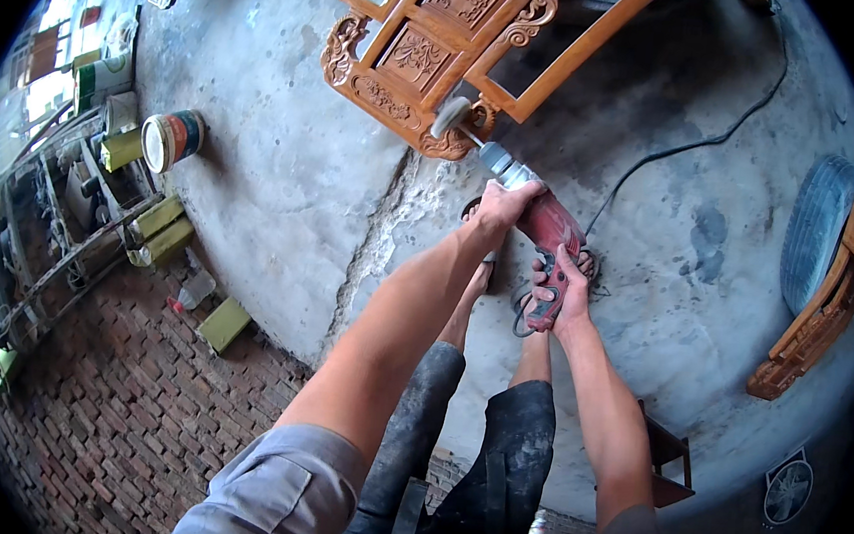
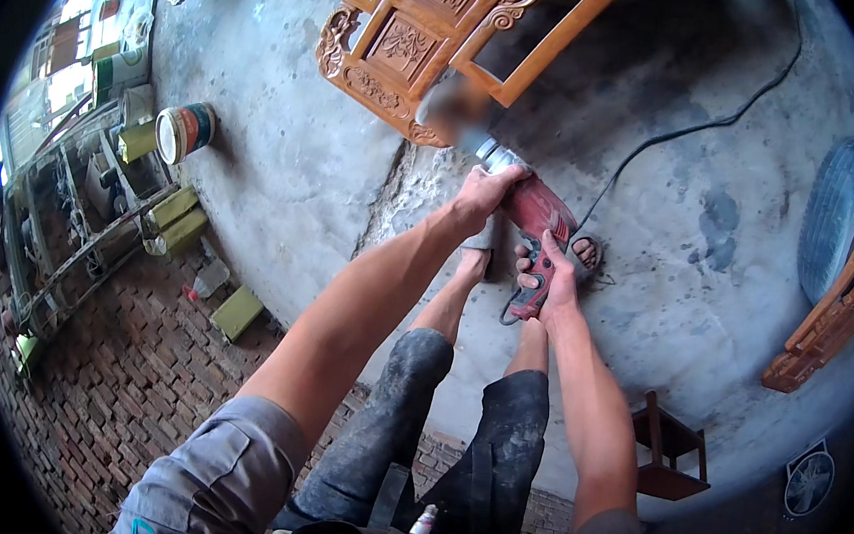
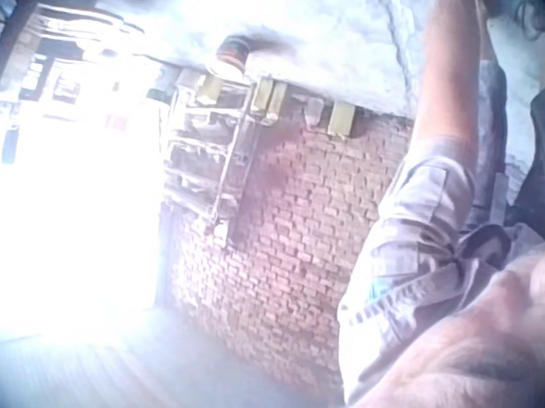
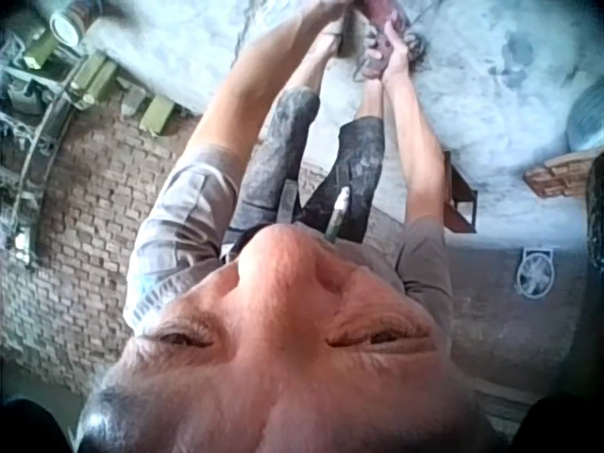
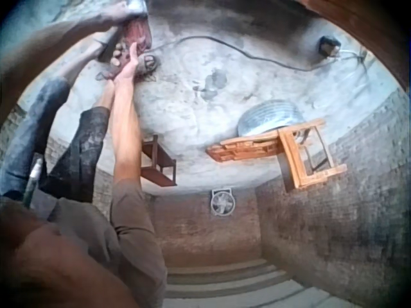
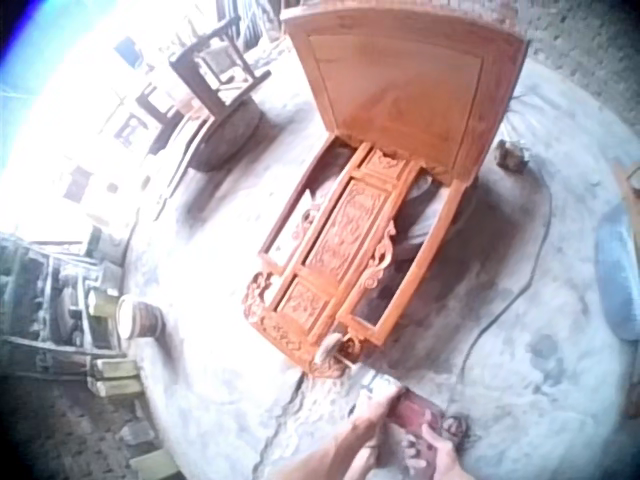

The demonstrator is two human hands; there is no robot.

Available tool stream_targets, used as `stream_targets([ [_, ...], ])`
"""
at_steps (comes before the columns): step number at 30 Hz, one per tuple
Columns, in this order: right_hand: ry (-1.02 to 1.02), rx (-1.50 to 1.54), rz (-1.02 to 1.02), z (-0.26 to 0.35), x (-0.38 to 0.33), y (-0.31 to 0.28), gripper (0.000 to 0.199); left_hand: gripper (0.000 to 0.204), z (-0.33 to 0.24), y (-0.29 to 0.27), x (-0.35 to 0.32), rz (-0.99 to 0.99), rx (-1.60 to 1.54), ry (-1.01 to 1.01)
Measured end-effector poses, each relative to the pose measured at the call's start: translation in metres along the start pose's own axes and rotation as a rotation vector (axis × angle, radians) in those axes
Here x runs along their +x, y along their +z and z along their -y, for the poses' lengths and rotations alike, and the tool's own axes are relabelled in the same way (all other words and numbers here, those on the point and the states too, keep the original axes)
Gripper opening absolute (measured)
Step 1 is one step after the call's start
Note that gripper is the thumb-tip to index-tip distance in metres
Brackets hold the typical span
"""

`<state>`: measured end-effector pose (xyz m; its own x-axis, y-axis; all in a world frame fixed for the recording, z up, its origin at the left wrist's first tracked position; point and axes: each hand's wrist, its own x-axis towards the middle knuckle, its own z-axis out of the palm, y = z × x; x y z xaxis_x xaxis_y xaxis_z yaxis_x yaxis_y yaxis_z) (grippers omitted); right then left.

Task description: The person uses a power drill with a polishing attachment to buff the surface of an ornate wooden chair. They systematically move the tool across the chair's legs, frame, and carved backrest to smooth and finish the wood.

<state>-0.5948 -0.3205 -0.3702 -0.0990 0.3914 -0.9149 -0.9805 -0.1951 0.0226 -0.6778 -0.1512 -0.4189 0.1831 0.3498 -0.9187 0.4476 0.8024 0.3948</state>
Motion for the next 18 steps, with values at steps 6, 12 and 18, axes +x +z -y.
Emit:
stream_targets([
  [6,-0.056,0.058,-0.026,0.008,-0.012,0.004,0.040,0.038,-0.004,0.018,0.002,0.047,-0.006,0.039],
  [12,-0.129,0.069,-0.013,0.025,-0.006,0.023,0.039,0.041,-0.046,0.022,0.013,0.127,-0.015,0.088],
  [18,-0.156,0.129,-0.003,0.040,-0.008,0.067,0.040,0.046,-0.093,0.021,0.025,0.157,0.114,0.084],
])
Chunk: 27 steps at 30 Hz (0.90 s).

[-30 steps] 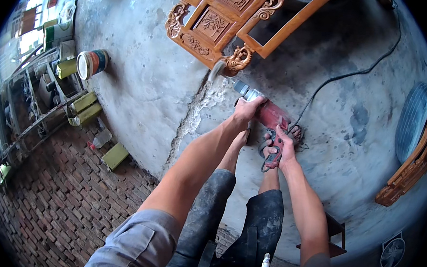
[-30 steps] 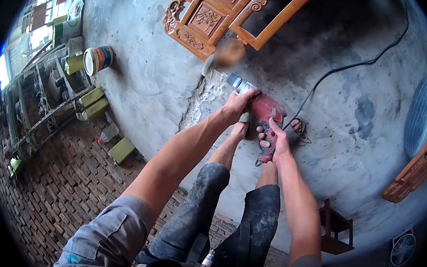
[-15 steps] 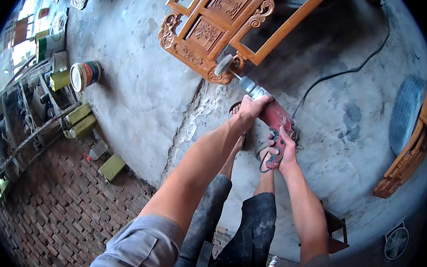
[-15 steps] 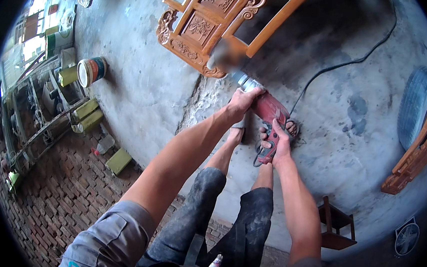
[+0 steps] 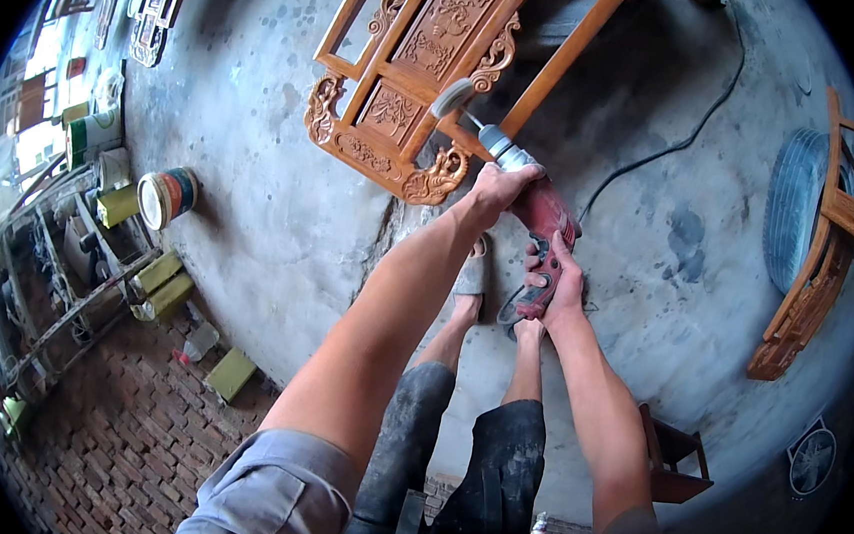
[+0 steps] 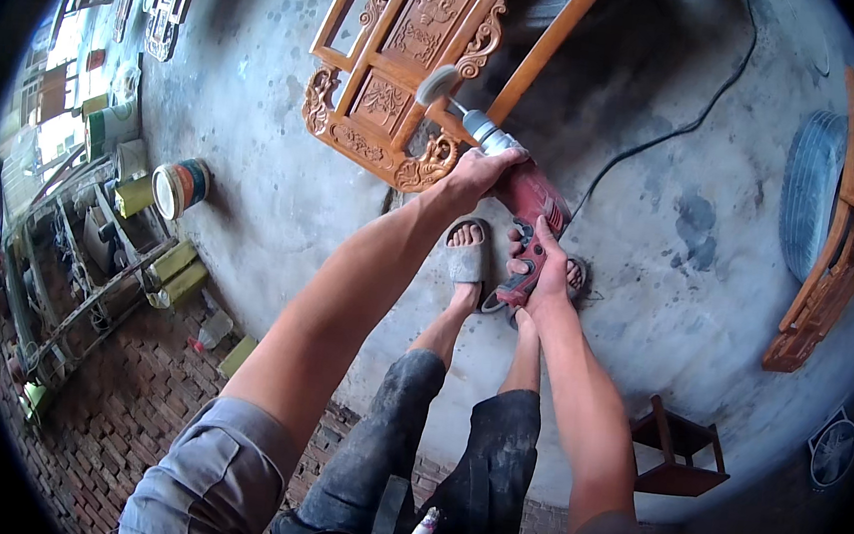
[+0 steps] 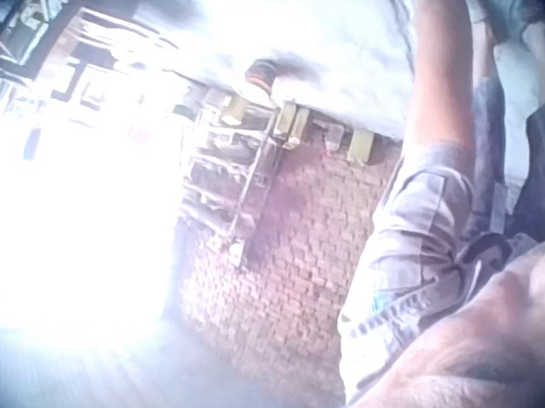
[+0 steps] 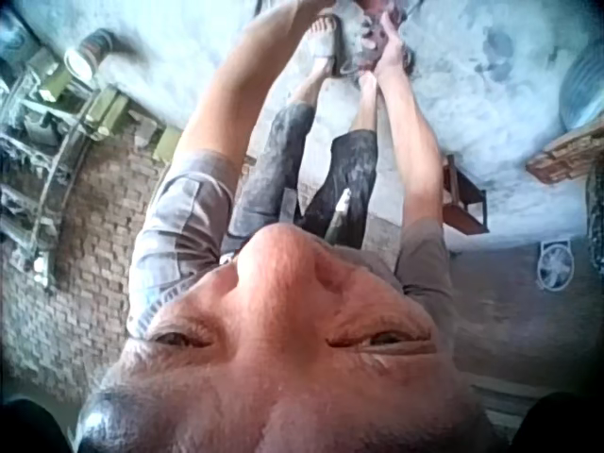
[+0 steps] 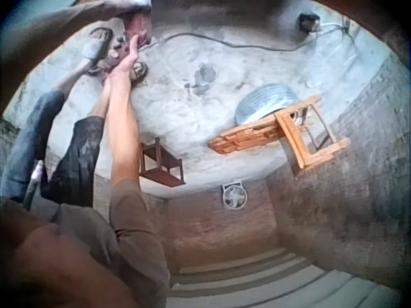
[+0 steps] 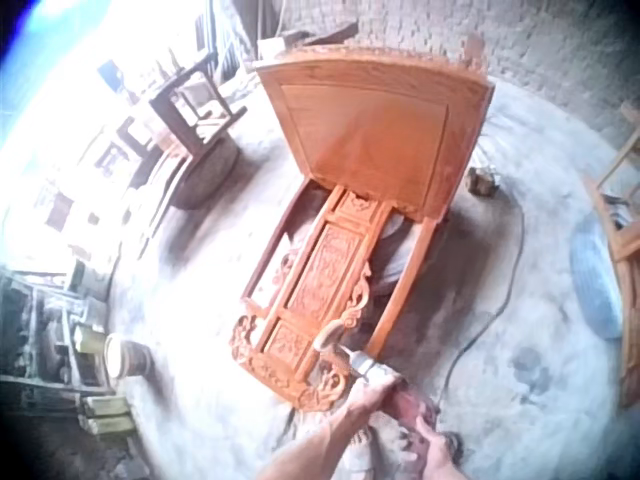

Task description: The person uses a power drill with a polishing attachment to buff the surface of an ornate wooden chair. They systematically move the tool across the chair's legs, frame, and carved backrest to smooth and finish the wood.

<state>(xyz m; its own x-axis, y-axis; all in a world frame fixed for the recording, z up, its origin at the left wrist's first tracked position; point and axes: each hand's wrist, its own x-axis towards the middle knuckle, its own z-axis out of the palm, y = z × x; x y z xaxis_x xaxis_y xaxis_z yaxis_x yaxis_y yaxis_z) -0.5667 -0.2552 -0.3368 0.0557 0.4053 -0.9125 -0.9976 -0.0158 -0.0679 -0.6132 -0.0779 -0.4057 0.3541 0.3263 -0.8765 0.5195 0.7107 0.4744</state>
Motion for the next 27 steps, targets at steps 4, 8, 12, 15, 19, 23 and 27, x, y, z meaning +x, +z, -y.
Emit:
stream_targets([
  [4,-0.018,0.054,-0.037,0.010,0.012,0.018,0.041,0.049,-0.029,0.008,0.019,-0.017,0.097,0.083],
  [8,-0.145,-0.114,-0.091,0.011,-0.006,0.047,0.037,0.042,-0.056,0.006,0.013,0.240,-0.104,0.011],
  [12,-0.771,-0.574,-0.184,-0.010,-0.030,0.061,0.049,0.055,-0.077,-0.020,-0.024,0.711,-0.475,-0.027],
  [15,-1.377,-1.464,-0.173,0.005,-0.044,0.060,0.088,0.060,-0.102,-0.020,-0.051,0.773,-0.698,-0.162],
  [19,-1.244,-1.589,0.127,0.019,-0.047,0.077,0.093,0.044,-0.143,-0.015,-0.064,0.505,-0.303,-0.046],
  [23,-1.021,-1.504,0.285,0.041,-0.034,0.113,0.116,0.041,-0.149,-0.037,-0.039,0.412,-0.275,-0.078],
  [27,-0.793,-1.632,0.283,0.069,-0.005,0.140,0.119,0.048,-0.189,-0.055,-0.014,0.454,-0.226,-0.186],
])
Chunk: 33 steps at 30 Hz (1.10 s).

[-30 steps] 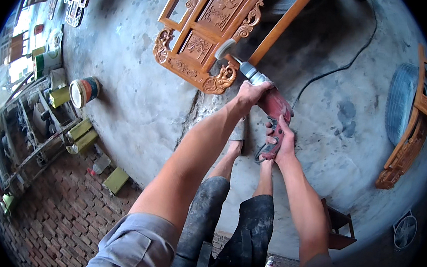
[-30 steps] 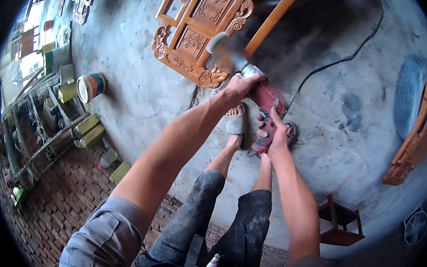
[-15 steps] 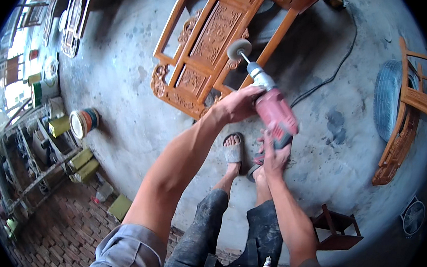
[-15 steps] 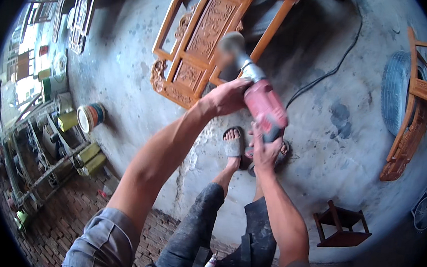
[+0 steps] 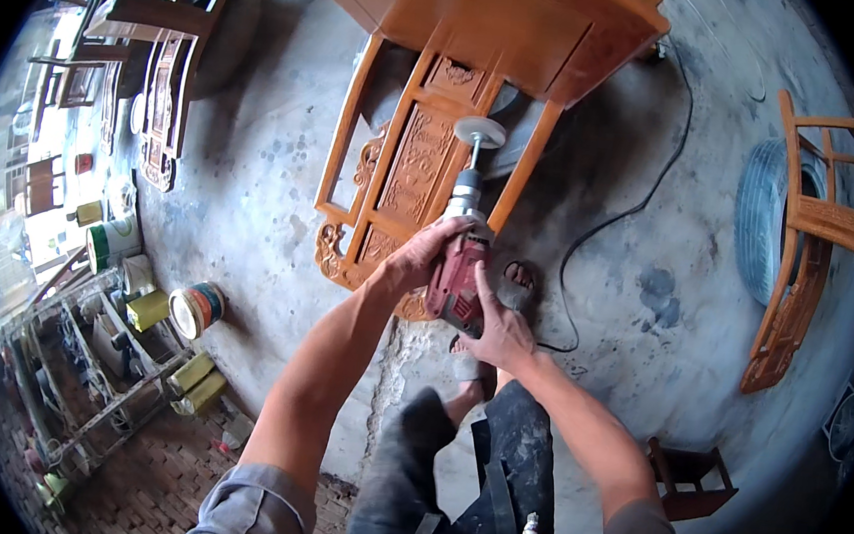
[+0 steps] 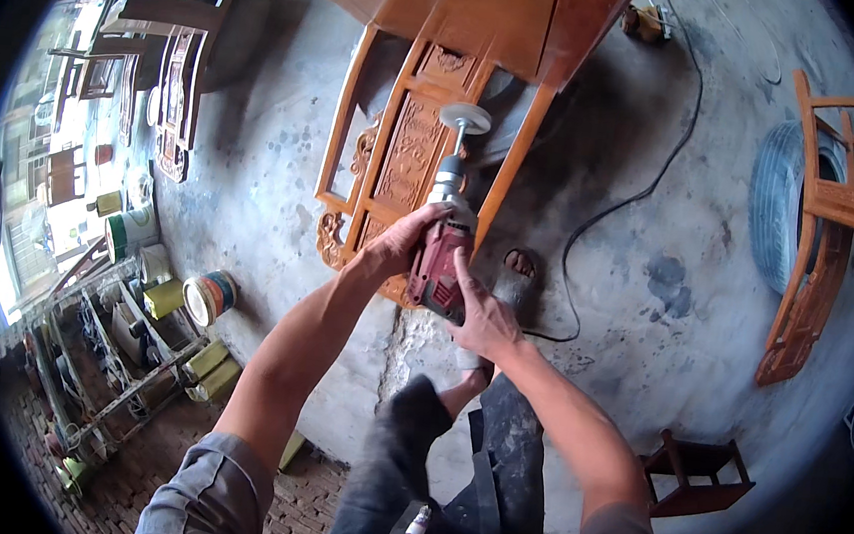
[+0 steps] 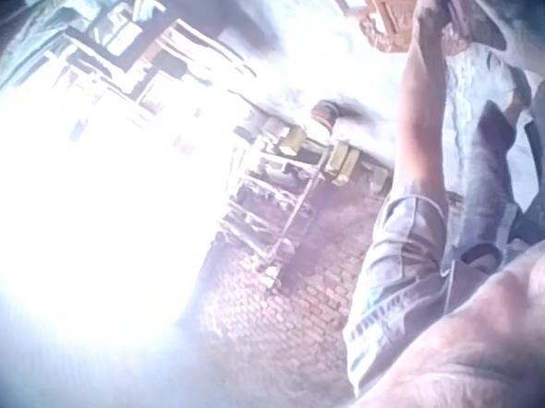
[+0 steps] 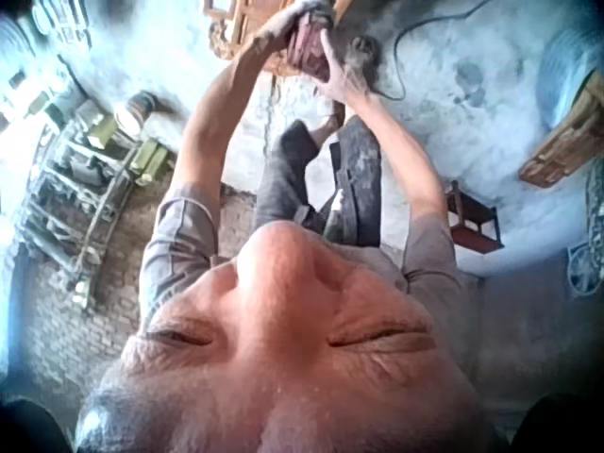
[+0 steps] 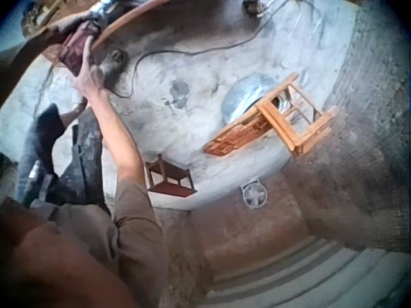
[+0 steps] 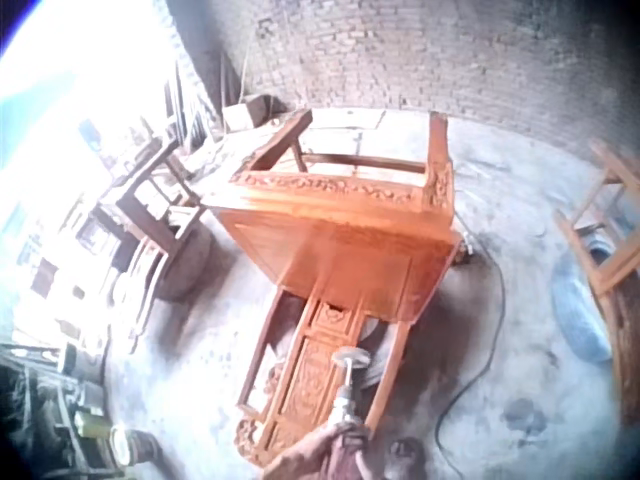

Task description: The person uses a power drill with a polishing attachment to buff the surface of an ornate wooden chair. They systematically move the tool across the chair's legs, frame, and carved backrest to smooth and finish the wood.

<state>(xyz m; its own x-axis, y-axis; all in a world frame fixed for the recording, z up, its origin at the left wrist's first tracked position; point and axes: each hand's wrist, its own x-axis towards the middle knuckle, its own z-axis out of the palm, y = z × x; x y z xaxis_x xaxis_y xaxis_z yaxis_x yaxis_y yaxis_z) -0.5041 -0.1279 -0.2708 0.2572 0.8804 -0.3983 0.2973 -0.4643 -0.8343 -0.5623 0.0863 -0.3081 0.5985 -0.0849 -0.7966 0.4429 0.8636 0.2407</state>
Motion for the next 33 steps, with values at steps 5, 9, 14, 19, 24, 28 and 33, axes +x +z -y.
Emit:
stream_targets([
  [5,-0.089,-0.222,-0.090,-0.014,0.038,0.008,0.119,0.049,-0.023,-0.012,0.016,0.007,0.033,0.133],
  [9,-0.123,-0.382,-0.153,-0.027,0.078,0.009,0.119,0.053,-0.052,-0.024,0.037,-0.011,0.248,0.247],
  [14,-0.031,-0.548,-0.186,-0.029,0.120,0.023,0.111,0.049,-0.072,-0.055,0.076,-0.019,0.238,0.353],
  [19,-0.014,-0.667,-0.262,-0.024,0.154,0.048,0.096,0.050,-0.098,-0.085,0.082,-0.096,0.276,0.260],
  [24,0.046,-0.721,-0.227,-0.011,0.178,0.061,0.095,0.049,-0.115,-0.105,0.081,-0.110,0.285,0.280],
  [28,0.050,-0.766,-0.250,-0.010,0.189,0.061,0.094,0.049,-0.123,-0.112,0.083,-0.109,0.306,0.283],
  [33,0.044,-0.749,-0.263,-0.015,0.193,0.062,0.092,0.052,-0.126,-0.110,0.081,-0.111,0.355,0.269],
])
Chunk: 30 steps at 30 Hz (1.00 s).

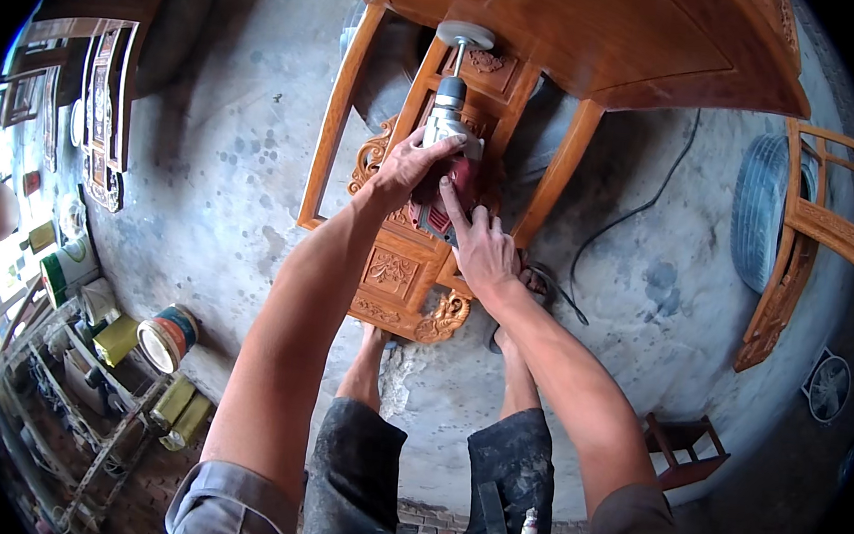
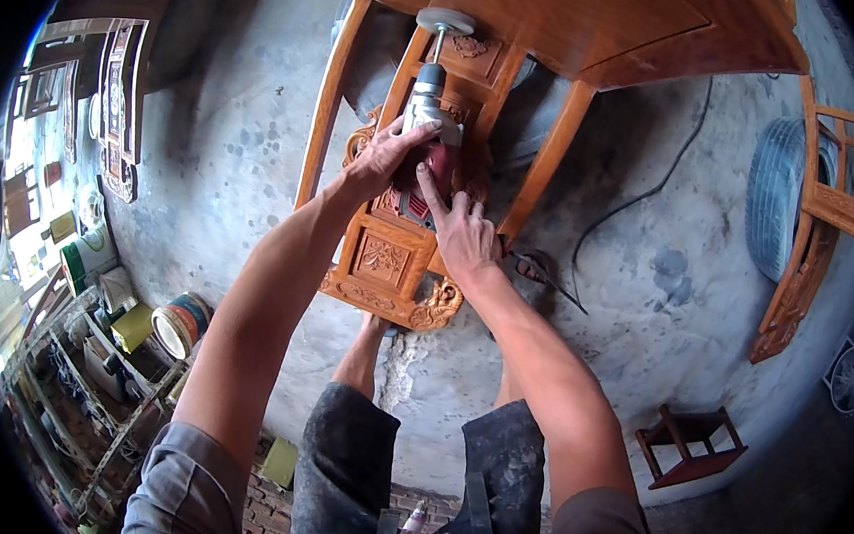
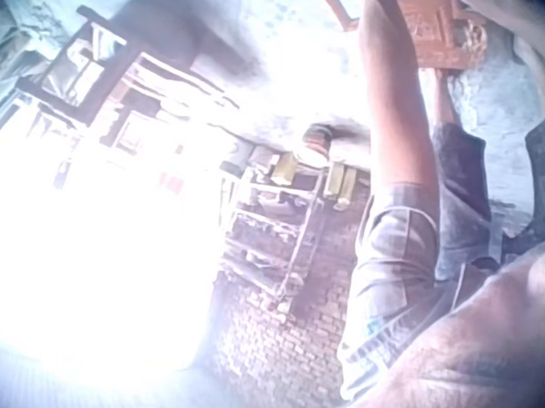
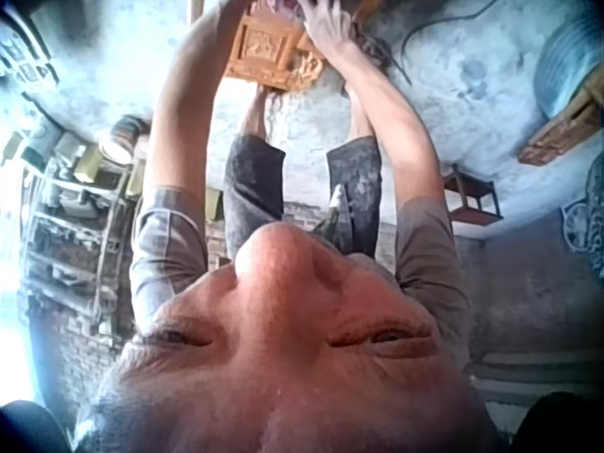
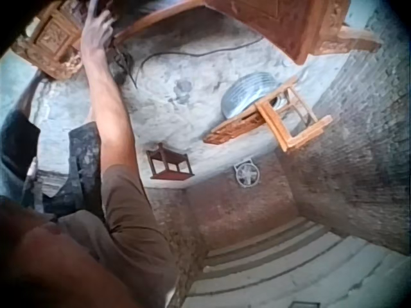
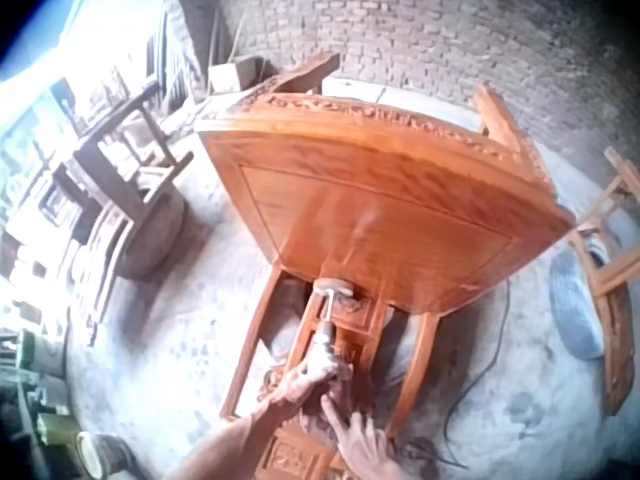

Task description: The person uses a power drill with a polishing attachment to buff the surface of an ornate wooden chair. They systematically move the tool across the chair's legs, frame, and carved backrest to smooth and finish the wood.

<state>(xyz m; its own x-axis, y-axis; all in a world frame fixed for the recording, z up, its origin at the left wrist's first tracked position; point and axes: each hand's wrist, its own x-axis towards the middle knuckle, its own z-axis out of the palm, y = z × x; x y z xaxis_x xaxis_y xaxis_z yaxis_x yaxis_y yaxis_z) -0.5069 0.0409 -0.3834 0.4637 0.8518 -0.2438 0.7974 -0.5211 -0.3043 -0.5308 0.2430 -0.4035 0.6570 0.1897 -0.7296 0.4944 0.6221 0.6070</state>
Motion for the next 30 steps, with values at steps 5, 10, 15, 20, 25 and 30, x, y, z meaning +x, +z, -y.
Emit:
stream_targets([
  [5,0.027,-0.001,0.018,-0.003,-0.005,0.004,0.090,0.056,0.004,0.008,0.003,0.014,-0.001,-0.001],
  [10,0.079,0.026,0.029,-0.006,-0.016,0.007,0.093,0.058,0.016,0.017,0.015,0.025,0.008,-0.020],
  [15,0.140,0.102,0.045,-0.006,-0.027,0.005,0.095,0.063,0.019,0.031,0.018,0.038,0.085,-0.030],
  [20,0.101,0.099,0.035,-0.008,-0.024,0.003,0.095,0.058,0.016,0.026,0.012,0.053,0.018,-0.022],
  [25,0.072,0.039,0.006,0.002,-0.009,0.003,0.093,0.052,0.008,0.014,0.009,0.013,0.003,-0.019],
  [30,0.061,0.020,-0.016,0.008,-0.002,0.006,0.091,0.050,0.011,0.003,0.013,0.018,-0.028,0.001],
])
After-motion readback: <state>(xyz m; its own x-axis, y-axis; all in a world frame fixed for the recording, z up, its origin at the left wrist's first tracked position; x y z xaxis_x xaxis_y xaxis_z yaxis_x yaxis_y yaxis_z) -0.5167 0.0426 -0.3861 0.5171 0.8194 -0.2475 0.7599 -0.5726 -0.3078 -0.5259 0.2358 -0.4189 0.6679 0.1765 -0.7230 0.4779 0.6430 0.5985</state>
